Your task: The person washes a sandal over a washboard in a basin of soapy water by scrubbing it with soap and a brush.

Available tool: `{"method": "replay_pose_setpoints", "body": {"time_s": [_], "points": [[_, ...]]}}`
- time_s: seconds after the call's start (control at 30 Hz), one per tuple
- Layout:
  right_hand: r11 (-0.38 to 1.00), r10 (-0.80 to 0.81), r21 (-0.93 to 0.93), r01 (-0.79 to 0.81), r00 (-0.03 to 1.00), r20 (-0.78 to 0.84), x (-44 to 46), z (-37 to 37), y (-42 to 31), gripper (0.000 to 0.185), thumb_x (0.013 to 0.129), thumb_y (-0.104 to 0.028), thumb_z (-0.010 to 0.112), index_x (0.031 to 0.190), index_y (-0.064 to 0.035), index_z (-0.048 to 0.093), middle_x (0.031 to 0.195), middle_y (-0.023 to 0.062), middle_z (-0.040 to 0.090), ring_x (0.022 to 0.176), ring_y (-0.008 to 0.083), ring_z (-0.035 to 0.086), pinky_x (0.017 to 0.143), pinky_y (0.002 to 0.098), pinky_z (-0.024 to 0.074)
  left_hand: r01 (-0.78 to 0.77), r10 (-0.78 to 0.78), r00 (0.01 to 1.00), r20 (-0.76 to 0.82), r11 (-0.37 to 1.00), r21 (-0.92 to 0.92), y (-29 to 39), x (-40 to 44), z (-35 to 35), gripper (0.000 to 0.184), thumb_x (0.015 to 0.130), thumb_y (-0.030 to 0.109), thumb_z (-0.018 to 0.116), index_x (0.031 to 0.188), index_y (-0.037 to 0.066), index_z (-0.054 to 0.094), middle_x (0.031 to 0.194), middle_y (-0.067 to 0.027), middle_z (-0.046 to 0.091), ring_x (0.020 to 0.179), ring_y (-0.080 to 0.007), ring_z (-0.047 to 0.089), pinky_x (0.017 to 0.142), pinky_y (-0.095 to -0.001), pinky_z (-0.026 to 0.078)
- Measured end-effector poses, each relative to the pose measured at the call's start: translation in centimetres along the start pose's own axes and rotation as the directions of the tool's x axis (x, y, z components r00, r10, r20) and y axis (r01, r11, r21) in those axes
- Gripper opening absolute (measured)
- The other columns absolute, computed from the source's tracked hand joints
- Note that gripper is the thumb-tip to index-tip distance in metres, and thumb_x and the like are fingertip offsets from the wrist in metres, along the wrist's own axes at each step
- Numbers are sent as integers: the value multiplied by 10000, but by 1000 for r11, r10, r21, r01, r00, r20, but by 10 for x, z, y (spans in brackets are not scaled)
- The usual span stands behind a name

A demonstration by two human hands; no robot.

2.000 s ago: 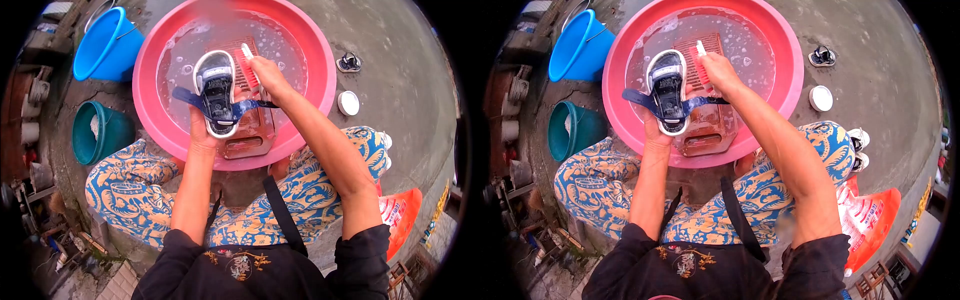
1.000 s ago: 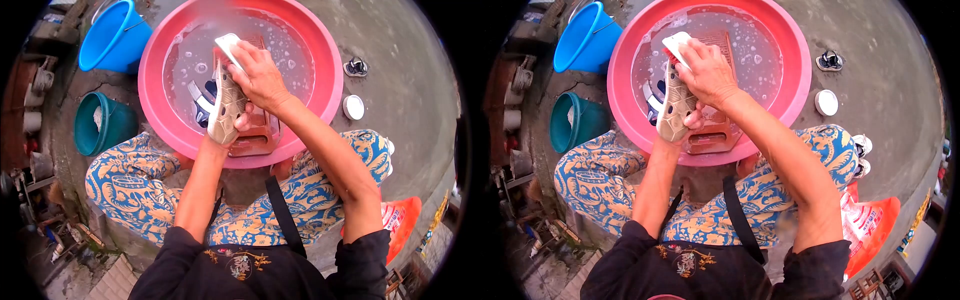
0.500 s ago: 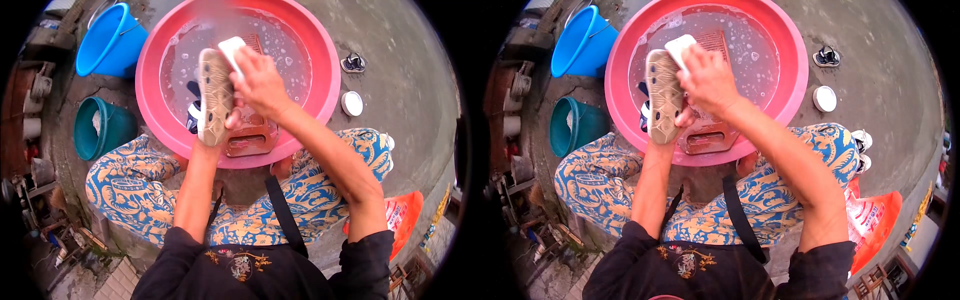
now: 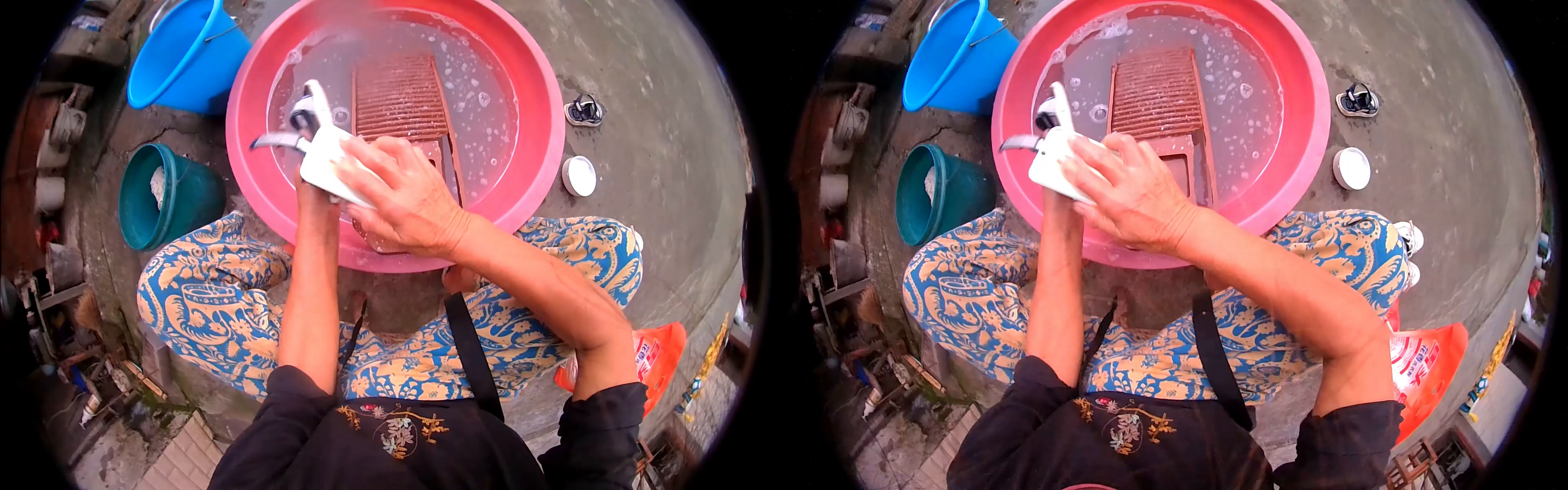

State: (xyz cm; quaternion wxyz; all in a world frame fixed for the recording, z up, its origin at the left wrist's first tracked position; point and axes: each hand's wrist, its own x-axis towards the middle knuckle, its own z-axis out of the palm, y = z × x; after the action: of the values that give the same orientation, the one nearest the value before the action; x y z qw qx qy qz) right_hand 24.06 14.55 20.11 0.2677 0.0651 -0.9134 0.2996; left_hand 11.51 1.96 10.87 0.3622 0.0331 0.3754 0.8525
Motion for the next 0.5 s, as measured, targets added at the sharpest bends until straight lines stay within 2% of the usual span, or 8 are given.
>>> {"method": "replay_pose_setpoints", "body": {"time_s": [0.03,0.07,0.1,0.17,0.2,0.33,0.43,0.5], "points": [[1000,1,3,-1,1000,2,0,3,6,478,783,-281,629,1206,-82,531,1252,125,488,974,315,477,828,421,436,-12,22,997,-78,992,123,-6,0,-3,309,952,270,444,1087,14,554,956,-97,626,849,-198,635,739,-320,550],[999,41,-27,-41,999,11,0,6,15,468,796,-292,615,1206,-81,531,1248,119,493,976,309,479,821,416,437,7,-7,1000,-22,1000,2,-7,0,17,337,942,239,454,1167,-1,528,1035,-97,620,893,-188,633,767,-306,544],[995,81,-59,-80,997,18,1,7,26,460,809,-304,601,1205,-81,531,1245,112,499,979,303,481,814,411,437,36,-25,976,-215,998,47,-10,-9,37,369,937,252,480,1206,2,508,1080,-96,610,927,-175,628,781,-295,540],[991,89,-103,-91,996,-23,10,1,45,420,826,-317,580,1181,-96,540,1211,93,512,967,300,491,805,415,434,44,-63,972,-226,995,-86,-13,-12,46,354,939,258,512,1192,13,530,1065,-86,624,929,-156,628,781,-291,536],[981,140,-130,-144,989,-44,10,-1,54,411,826,-314,581,1173,-99,542,1196,93,517,962,302,496,802,415,437,66,-60,990,-128,997,44,-10,-14,48,348,922,268,568,1161,16,555,1032,-77,642,898,-144,633,774,-280,524],[921,309,-219,-323,946,-96,11,-7,87,404,819,-291,590,1170,-99,527,1195,110,507,927,325,511,809,439,451,136,-45,977,-207,882,451,-17,-19,58,396,859,265,674,1122,-12,571,972,-61,641,844,-90,600,770,-236,485],[928,356,-75,-365,929,-103,-4,6,60,406,821,-291,590,1169,-92,526,1213,119,498,930,340,504,819,450,450,150,-64,969,-237,919,365,-17,-14,44,291,896,271,624,1048,24,598,870,-19,634,711,-72,585,642,-216,474],[950,313,-27,-312,947,65,-9,1,28,463,863,-296,581,1238,-36,498,1256,180,495,1038,361,490,932,434,399,81,-17,976,-216,953,291,-19,-10,24,302,893,226,614,1113,20,584,1004,-59,647,854,-136,631,762,-259,518]]}}
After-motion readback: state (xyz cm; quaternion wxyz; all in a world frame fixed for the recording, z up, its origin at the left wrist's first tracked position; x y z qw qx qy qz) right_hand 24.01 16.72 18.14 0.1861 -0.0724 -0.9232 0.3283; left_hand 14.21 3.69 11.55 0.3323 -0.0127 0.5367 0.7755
